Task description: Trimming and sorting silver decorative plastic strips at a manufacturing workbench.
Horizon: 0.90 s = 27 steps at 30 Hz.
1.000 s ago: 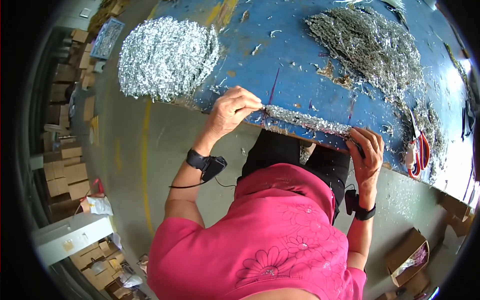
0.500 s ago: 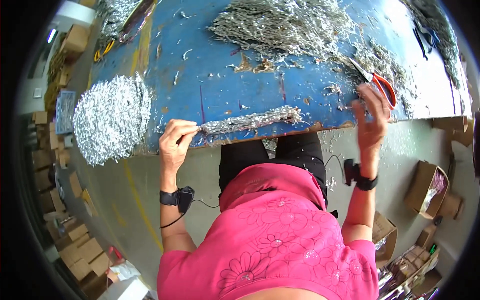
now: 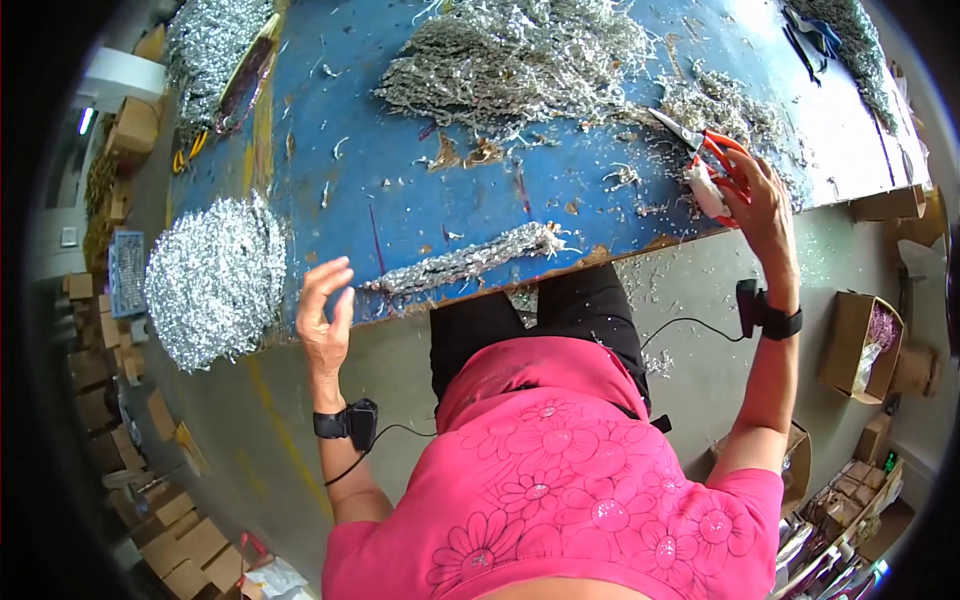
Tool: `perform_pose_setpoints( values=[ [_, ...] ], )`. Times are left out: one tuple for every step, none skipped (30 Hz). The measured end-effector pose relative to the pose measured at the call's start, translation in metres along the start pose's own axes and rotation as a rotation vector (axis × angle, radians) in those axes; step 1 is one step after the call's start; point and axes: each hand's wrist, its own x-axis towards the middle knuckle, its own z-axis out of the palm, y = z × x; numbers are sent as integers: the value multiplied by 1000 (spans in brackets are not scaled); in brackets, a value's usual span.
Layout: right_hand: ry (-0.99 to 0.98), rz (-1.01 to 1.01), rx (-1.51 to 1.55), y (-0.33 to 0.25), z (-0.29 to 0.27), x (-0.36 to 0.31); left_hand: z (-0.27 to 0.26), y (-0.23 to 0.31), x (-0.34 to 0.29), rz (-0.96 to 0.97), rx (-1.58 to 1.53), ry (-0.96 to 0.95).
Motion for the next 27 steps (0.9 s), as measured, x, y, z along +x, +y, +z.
perform_pose_setpoints(
  values=[
    [-28, -6, 8, 1, 1, 3, -1, 5, 3, -4, 7, 2],
    [-12, -41, -4, 1, 0, 4, 2, 14, 12, 69, 31, 23],
    [-15, -43, 0, 3, -1, 4, 6, 25, 21, 143, 55, 44],
    [-29, -28, 32, 7, 0, 4, 16, 42, 32, 227, 45, -31],
    [-44, -13, 66, 9, 0, 5, 31, 61, 42, 309, 36, -108],
    [-46, -5, 100, 11, 0, 4, 50, 76, 49, 340, 34, -175],
    [-48, -12, 109, 13, 1, 4, 68, 89, 55, 369, 33, -240],
    [2, -8, 122, 16, 1, 1, 87, 96, 59, 367, 49, -250],
    [53, 0, 136, 18, 2, -2, 101, 98, 62, 366, 65, -263],
    [98, 21, 133, 14, -2, -6, 110, 94, 63, 372, 88, -281],
    [117, 77, 191, 16, -7, -11, 117, 90, 63, 383, 103, -303],
    [144, 103, 237, 20, -14, -19, 120, 87, 62, 383, 105, -309],
    [170, 126, 288, 22, -19, -27, 122, 83, 60, 381, 105, -310],
    [189, 120, 338, 17, -28, -38, 124, 82, 59, 384, 100, -310],
    [220, 155, 381, 14, -28, -48, 126, 82, 58, 382, 101, -314],
    [190, 207, 649, 7, -28, -59, 130, 83, 58, 384, 94, -280],
    [152, 255, 918, -6, -27, -69, 131, 84, 57, 380, 90, -244],
    [73, 215, 1184, -25, -21, -80, 131, 84, 56, 373, 91, -248],
    [4, 176, 1441, -37, -15, -94, 133, 86, 58, 377, 89, -251],
    [-111, 551, 1707, -36, 1, -107, 132, 88, 59, 376, 93, -247],
    [-237, 947, 1946, -34, 20, -123, 132, 87, 58, 377, 99, -249],
    [-378, 880, 1917, -52, 30, -136, 132, 87, 57, 375, 98, -242],
    [-506, 810, 1882, -79, 37, -146, 134, 87, 58, 380, 94, -236],
    [-637, 604, 1649, -97, 37, -149, 133, 87, 57, 383, 96, -239],
    [-746, 406, 1401, -114, 33, -147, 133, 85, 59, 381, 65, -239],
    [-830, 319, 1244, -130, 23, -137, 134, 84, 60, 384, 35, -239],
    [-914, 227, 1084, -140, 15, -131, 132, 84, 59, 385, 41, -239]
  ],
)
